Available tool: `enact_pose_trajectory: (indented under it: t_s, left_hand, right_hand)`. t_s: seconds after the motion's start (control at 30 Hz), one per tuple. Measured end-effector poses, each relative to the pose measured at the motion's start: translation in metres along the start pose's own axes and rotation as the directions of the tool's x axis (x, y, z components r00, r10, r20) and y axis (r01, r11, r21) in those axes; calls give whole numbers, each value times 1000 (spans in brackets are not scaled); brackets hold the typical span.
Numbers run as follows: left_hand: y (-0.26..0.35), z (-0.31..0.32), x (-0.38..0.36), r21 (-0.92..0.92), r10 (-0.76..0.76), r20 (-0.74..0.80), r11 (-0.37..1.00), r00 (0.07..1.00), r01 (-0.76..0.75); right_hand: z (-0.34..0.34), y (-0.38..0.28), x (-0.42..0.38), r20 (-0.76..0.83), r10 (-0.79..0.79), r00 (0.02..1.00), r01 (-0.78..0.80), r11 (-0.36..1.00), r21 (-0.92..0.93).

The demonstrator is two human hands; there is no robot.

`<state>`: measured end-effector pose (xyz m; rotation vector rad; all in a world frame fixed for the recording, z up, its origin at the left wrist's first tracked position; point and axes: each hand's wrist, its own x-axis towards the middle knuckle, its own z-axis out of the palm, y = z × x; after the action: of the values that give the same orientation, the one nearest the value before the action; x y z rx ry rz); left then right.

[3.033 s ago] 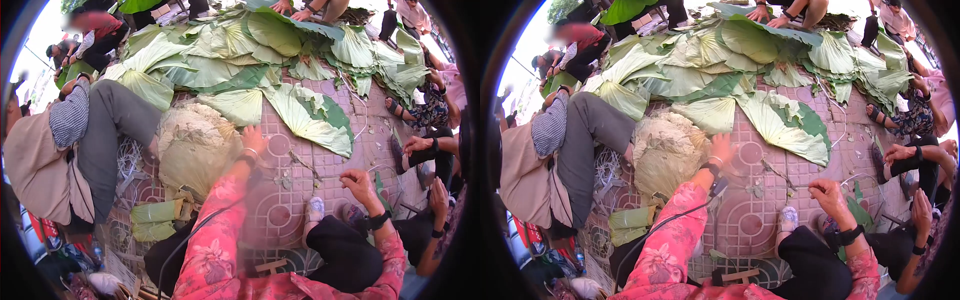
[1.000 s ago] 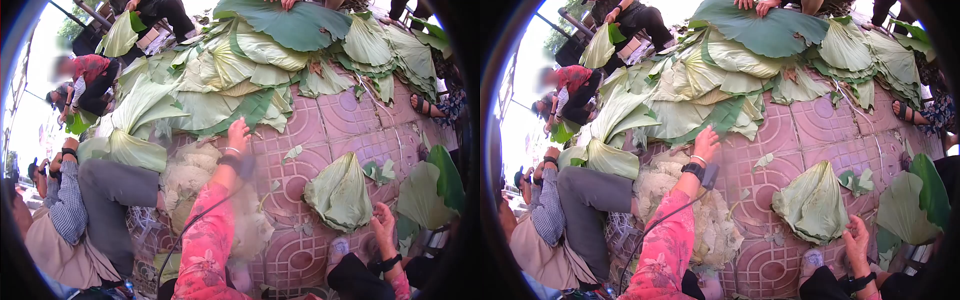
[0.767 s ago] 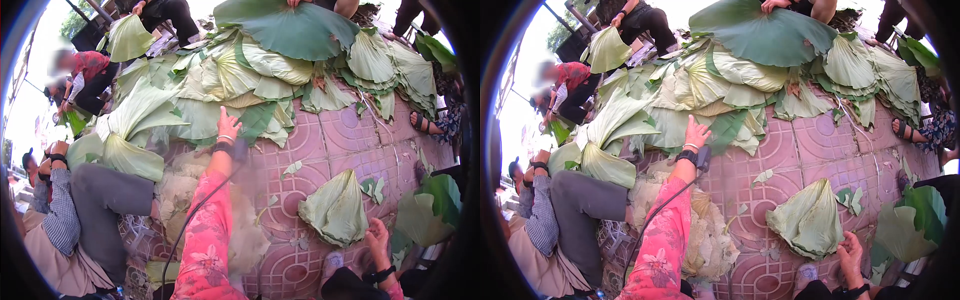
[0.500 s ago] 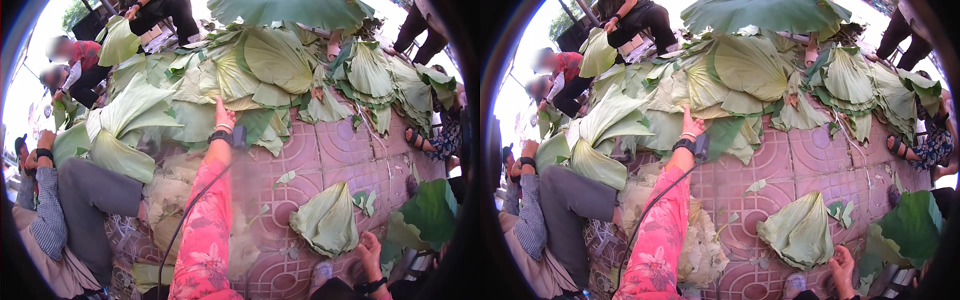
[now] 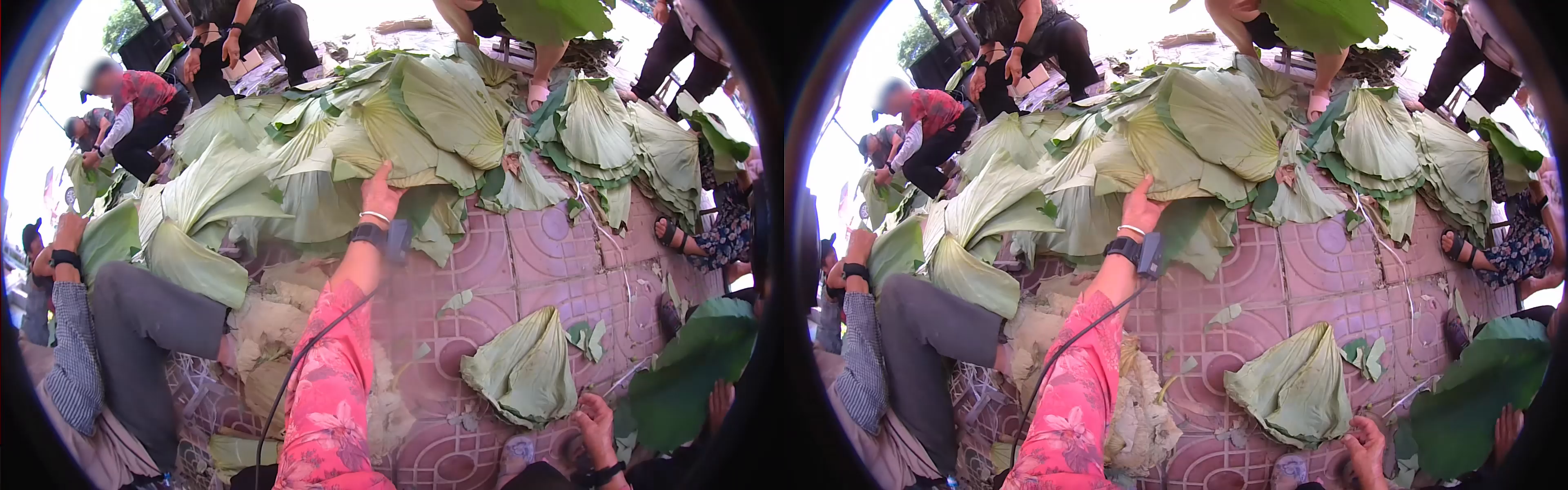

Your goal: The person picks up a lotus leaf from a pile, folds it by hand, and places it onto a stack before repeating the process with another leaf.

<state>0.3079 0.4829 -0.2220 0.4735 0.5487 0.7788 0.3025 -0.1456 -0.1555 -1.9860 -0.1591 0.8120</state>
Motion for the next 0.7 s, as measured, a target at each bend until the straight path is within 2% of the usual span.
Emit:
enact_pose_trajectory:
  t_s: [0.03, 0.13, 0.2, 0.27, 0.33, 0.37, 0.4, 0.47, 0.53, 0.57, 0.6, 0.63, 0.67, 0.7]
  left_hand:
    - [-13, 10, -21, -54, 3, 97, 999, 995, 2]
    - [-61, 32, -87, -189, -205, 273, 946, 940, 262]
    - [-90, 49, -143, -182, -295, 403, 902, 866, 392]
    - [-121, 47, -195, -102, -357, 456, 889, 815, 447]
    - [-147, 21, -234, 36, -603, 560, 703, 568, 710]
    - [-164, -7, -249, 149, -741, 534, 556, 407, 818]
    - [-164, -20, -268, 338, -891, 336, 418, 307, 843]
    - [-134, -47, -283, 804, -992, 20, 92, 128, 587]
    - [-125, -85, -257, 956, -991, -127, -108, 51, 274]
    - [-103, -85, -244, 948, -955, -146, -62, 257, 311]
    - [-90, -98, -222, 898, -863, -100, 136, 494, 419]
    - [-78, -111, -200, 810, -641, -65, 414, 764, 416]
    - [-67, -122, -173, 736, -387, -129, 580, 913, 350]
    - [-49, -117, -152, 606, -211, -185, 745, 960, 280]
  right_hand:
    - [0, 1, -2, -13, 4, 1000, -4, 1000, 18]
    - [3, 7, -3, -21, 11, 1000, -10, 999, 45]
    - [2, 12, -3, 1, 9, 1000, -9, 1000, 26]
    - [3, 12, -3, 9, 11, 1000, -11, 999, 35]
    - [2, 16, -4, 3, 13, 1000, -13, 998, 56]
    - [1, 21, -2, -6, 13, 1000, -12, 997, 74]
    - [1, 23, 0, -15, 10, 1000, -8, 996, 94]
    - [1, 17, 0, -10, 28, 1000, -27, 998, 55]
    - [2, 18, 0, -4, 38, 999, -38, 998, 41]
    - [1, 23, 2, -4, 38, 999, -38, 998, 43]
    - [0, 27, 1, 0, 43, 999, -43, 998, 45]
    - [0, 30, 1, -4, 60, 998, -60, 998, 25]
    - [-1, 31, 4, -7, 70, 998, -70, 998, 4]
    - [0, 30, 5, -12, 80, 997, -80, 997, -18]
